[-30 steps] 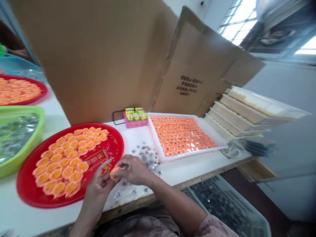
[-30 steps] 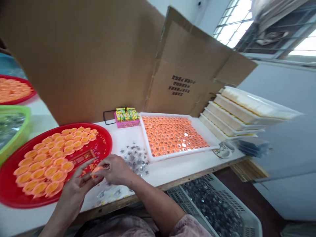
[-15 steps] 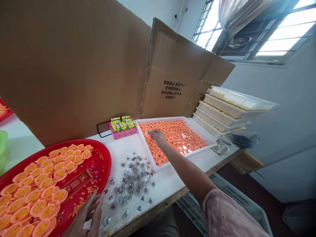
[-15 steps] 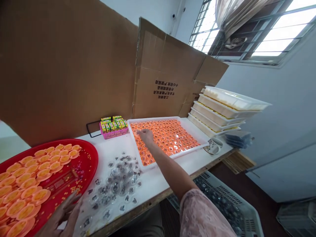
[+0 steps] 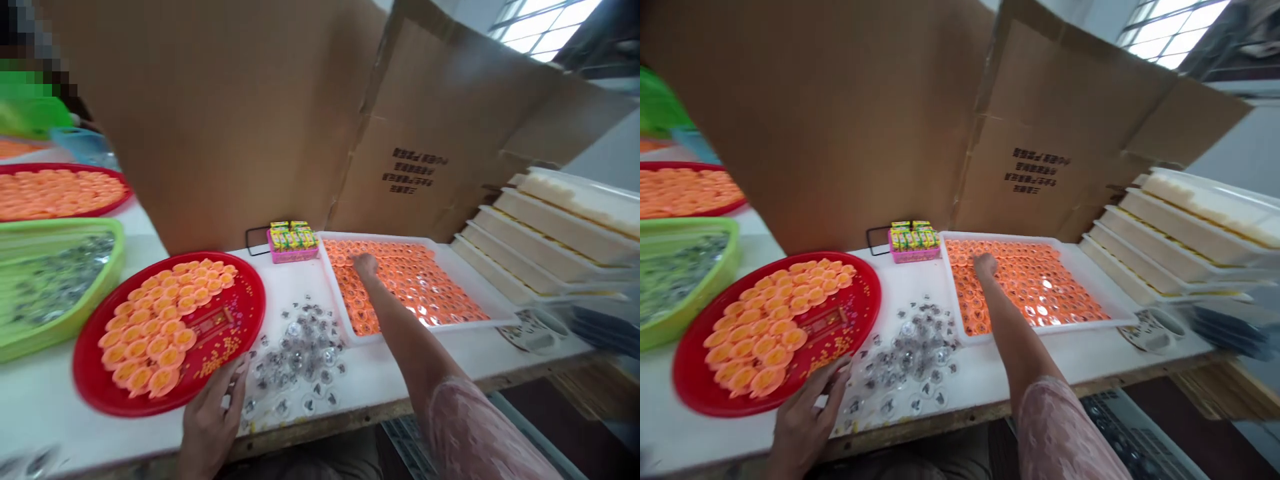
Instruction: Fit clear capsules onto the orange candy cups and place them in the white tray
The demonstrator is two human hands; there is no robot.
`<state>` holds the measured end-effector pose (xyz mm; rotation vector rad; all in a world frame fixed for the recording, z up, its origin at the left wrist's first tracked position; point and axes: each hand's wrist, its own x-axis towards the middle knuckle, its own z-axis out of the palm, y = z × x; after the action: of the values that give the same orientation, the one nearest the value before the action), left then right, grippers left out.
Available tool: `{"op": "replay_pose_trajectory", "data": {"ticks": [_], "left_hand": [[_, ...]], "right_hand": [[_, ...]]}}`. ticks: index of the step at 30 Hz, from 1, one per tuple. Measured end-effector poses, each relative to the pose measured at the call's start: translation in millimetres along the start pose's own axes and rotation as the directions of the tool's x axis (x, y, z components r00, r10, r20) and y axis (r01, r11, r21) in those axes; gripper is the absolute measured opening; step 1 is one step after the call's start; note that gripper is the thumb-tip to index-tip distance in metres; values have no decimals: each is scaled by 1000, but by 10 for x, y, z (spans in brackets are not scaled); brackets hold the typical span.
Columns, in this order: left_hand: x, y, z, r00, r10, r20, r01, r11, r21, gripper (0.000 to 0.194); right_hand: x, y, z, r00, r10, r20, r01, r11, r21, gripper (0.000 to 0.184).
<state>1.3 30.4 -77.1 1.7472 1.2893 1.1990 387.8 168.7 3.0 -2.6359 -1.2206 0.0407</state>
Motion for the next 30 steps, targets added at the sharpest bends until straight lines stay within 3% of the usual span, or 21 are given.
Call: {"op": "replay_pose_trajectory", "data": {"ticks": [3,6,7,9,11,15,19,21,23,26,30], "left_hand": [[16,127,39,1000,-17,-17,16,1000,-27,32],[38,213,45,999,-46,-5,46,996,-78,33],[41,231,40,999,-54,-7,53,994,-94,32],[39,254,19,997,-71,-30,66,989,-132,30],[23,263,-24,995,-82,-54,72,984,-160,27],[-41,245,-205,993,-62,-97,50,992,-120,27],[-87,187,-400,982,-59,-179,48,997,-65,28],[-90,150,-445,978,-33,-206,25,999,-40,27],[-84,114,-453,975,22,-220,-23,1000,-2,26],[-72,73,-448,976,52,-214,-43,998,48,24],[-4,36,-518,969,-101,-225,111,993,35,24]], "right_hand": [[-124,-223,-12,990,-71,-123,81,994,75,34],[-387,-656,68,936,-311,-167,338,925,170,28],[-510,-835,122,888,-430,-160,457,863,216,24],[-777,-1205,261,680,-717,-152,714,600,361,19],[-1039,-1540,416,510,-844,-167,803,399,442,18],[-1494,-1943,663,392,-910,-134,810,272,520,15],[-1856,-2041,807,186,-980,-63,790,111,602,21],[-1981,-2050,855,116,-993,-19,794,81,603,28],[-2054,-2051,883,99,-995,14,805,88,587,33],[-2081,-2025,883,126,-992,25,818,118,563,29],[-2068,-1928,849,188,-982,31,830,176,529,21]]}}
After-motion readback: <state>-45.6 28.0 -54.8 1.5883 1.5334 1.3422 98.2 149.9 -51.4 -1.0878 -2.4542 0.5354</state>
